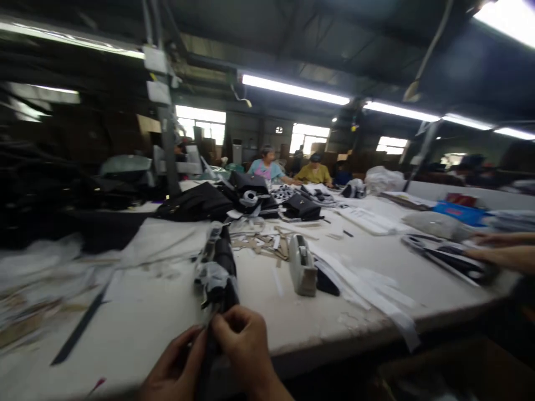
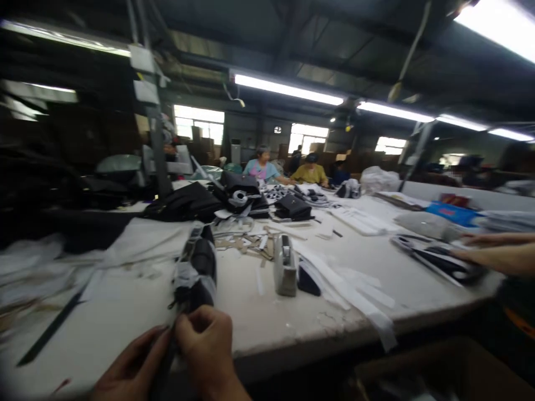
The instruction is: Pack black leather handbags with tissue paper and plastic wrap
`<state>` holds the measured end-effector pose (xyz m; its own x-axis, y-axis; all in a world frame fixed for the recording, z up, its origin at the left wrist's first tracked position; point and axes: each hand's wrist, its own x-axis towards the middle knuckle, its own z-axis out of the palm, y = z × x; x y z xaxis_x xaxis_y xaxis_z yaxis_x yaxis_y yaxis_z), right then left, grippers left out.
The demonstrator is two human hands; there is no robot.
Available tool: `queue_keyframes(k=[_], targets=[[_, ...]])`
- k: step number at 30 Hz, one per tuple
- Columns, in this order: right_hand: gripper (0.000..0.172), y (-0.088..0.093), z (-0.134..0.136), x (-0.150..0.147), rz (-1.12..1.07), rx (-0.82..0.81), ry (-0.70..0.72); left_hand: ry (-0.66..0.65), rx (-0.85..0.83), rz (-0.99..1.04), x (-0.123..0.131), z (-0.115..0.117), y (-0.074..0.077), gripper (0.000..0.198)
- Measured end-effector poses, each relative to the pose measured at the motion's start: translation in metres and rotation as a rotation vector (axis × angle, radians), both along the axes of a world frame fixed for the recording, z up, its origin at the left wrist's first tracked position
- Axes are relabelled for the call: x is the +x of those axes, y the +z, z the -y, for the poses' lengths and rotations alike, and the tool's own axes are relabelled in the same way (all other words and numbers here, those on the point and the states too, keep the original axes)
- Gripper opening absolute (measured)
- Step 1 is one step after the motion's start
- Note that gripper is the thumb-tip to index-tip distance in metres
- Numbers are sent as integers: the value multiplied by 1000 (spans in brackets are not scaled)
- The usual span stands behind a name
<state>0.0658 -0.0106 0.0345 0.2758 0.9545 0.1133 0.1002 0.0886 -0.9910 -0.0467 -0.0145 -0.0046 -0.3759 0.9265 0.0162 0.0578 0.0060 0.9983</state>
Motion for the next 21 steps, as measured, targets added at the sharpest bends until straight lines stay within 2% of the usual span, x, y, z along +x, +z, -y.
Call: queue_keyframes(k=[1,3,7,10,12,15,18,21], targets=[[31,-1,-1,0,-18,13,16,-55,37,-21,-5,2,1,49],[33,-2,-3,2,-47,10,45,-84,142,-60,-8,4,6,42],[36,-4,-2,4,-99,-9,79,-74,412,-191,-1,8,18,21],[38,-6,-2,4,-122,-7,92,-84,518,-255,3,12,21,13],[40,-7,-2,4,-125,-21,100,-75,483,-241,4,13,19,15],[43,-8,-2,4,-125,-35,93,-89,267,-112,4,12,16,34],[42,-8,-1,3,-114,-18,78,-217,51,84,1,5,19,53],[41,-7,0,2,-81,4,64,-309,26,144,-2,-3,28,50]])
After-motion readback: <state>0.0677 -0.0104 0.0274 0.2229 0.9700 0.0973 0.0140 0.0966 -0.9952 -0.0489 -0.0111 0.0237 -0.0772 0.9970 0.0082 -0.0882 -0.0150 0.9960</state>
